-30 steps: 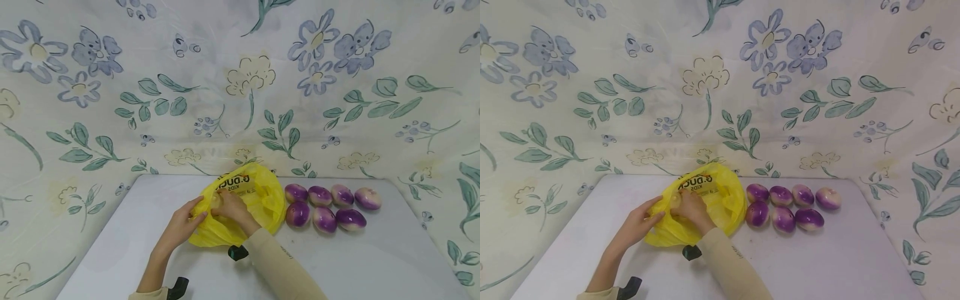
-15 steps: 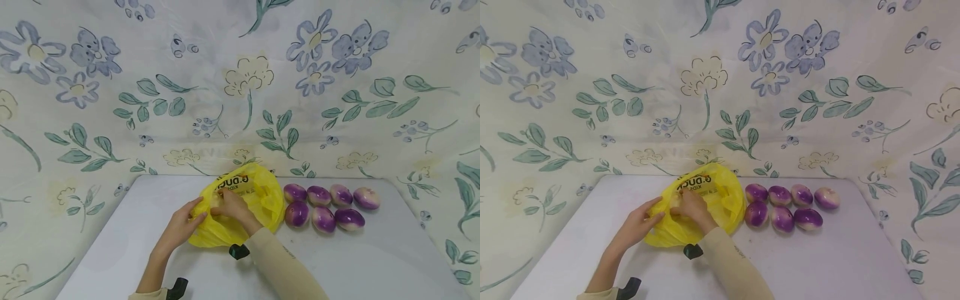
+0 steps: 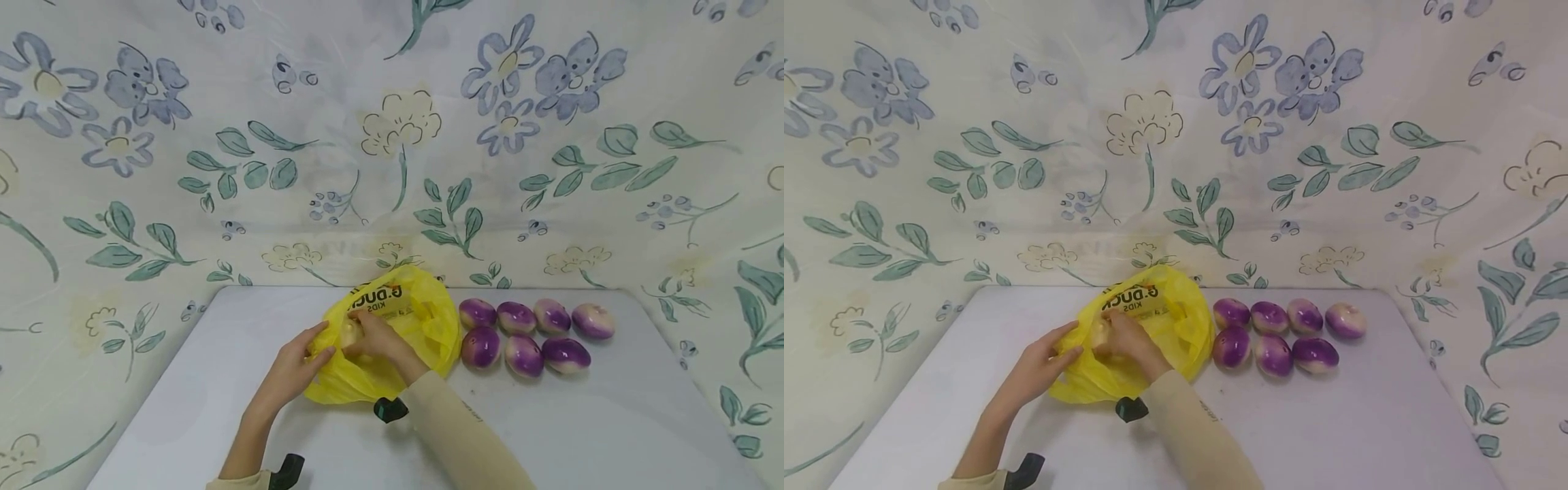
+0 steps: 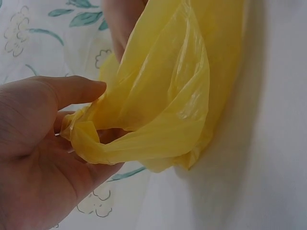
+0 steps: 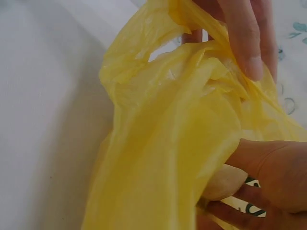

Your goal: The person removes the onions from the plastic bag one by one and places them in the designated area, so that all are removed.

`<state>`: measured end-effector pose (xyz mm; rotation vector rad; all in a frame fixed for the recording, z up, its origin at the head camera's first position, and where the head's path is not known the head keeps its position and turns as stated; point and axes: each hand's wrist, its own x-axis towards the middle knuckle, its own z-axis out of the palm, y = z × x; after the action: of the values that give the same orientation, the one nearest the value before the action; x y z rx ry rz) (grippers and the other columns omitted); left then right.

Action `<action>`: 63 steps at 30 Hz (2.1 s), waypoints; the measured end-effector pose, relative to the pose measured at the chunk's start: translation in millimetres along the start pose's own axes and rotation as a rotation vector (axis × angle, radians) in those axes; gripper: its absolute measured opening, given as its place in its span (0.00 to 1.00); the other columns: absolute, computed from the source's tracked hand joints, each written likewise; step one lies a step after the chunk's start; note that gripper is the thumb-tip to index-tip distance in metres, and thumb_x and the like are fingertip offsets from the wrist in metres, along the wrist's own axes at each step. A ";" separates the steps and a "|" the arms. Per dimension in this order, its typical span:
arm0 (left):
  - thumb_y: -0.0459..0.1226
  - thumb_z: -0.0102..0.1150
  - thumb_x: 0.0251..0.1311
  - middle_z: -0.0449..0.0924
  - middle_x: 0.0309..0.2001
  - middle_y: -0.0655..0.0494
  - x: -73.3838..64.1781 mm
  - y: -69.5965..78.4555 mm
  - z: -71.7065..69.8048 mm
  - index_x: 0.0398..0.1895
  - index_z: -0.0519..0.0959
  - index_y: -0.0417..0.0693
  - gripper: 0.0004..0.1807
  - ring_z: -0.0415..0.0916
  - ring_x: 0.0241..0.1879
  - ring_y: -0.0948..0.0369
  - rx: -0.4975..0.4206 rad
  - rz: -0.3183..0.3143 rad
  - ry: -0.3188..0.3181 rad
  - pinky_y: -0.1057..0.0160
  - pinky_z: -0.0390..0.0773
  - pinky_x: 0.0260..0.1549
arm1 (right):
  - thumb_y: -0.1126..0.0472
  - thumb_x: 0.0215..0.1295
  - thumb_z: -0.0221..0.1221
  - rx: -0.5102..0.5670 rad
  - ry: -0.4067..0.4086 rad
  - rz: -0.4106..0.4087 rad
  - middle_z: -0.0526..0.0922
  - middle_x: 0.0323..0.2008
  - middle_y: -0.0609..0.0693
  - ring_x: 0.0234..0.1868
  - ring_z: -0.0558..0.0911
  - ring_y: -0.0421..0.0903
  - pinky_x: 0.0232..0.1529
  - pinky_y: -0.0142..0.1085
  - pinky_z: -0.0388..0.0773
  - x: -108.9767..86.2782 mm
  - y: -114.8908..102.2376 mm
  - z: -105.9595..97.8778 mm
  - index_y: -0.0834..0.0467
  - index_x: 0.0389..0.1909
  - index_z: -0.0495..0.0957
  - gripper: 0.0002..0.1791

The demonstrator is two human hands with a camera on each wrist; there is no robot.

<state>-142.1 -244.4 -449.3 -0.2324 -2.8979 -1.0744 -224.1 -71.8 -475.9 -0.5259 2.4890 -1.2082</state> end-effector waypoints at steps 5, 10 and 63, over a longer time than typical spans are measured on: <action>0.40 0.57 0.67 0.73 0.64 0.39 -0.4 0.2 -0.8 0.69 0.67 0.41 0.29 0.77 0.47 0.52 -0.006 0.004 0.003 0.58 0.82 0.45 | 0.60 0.59 0.67 -0.042 -0.040 -0.023 0.74 0.65 0.56 0.56 0.77 0.49 0.61 0.43 0.76 -8.6 -1.7 -7.8 0.59 0.69 0.64 0.38; 0.40 0.57 0.67 0.74 0.64 0.40 -0.8 -1.4 -1.0 0.69 0.67 0.41 0.29 0.77 0.47 0.53 -0.010 -0.011 -0.001 0.60 0.81 0.45 | 0.59 0.59 0.68 -0.079 -0.071 -0.036 0.75 0.64 0.55 0.56 0.77 0.49 0.63 0.43 0.76 -15.9 -1.8 -14.2 0.60 0.69 0.66 0.37; 0.41 0.58 0.66 0.76 0.61 0.41 1.0 -0.6 2.7 0.70 0.66 0.41 0.30 0.74 0.44 0.55 0.006 -0.052 -0.009 0.63 0.79 0.43 | 0.49 0.54 0.71 -0.125 0.032 -0.098 0.78 0.62 0.53 0.60 0.76 0.53 0.66 0.51 0.72 -91.0 5.0 -79.2 0.54 0.66 0.70 0.39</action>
<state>-143.1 -242.9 -451.6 -0.1635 -2.9303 -1.0740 -179.7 26.7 -421.7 -0.6726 2.6056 -1.1087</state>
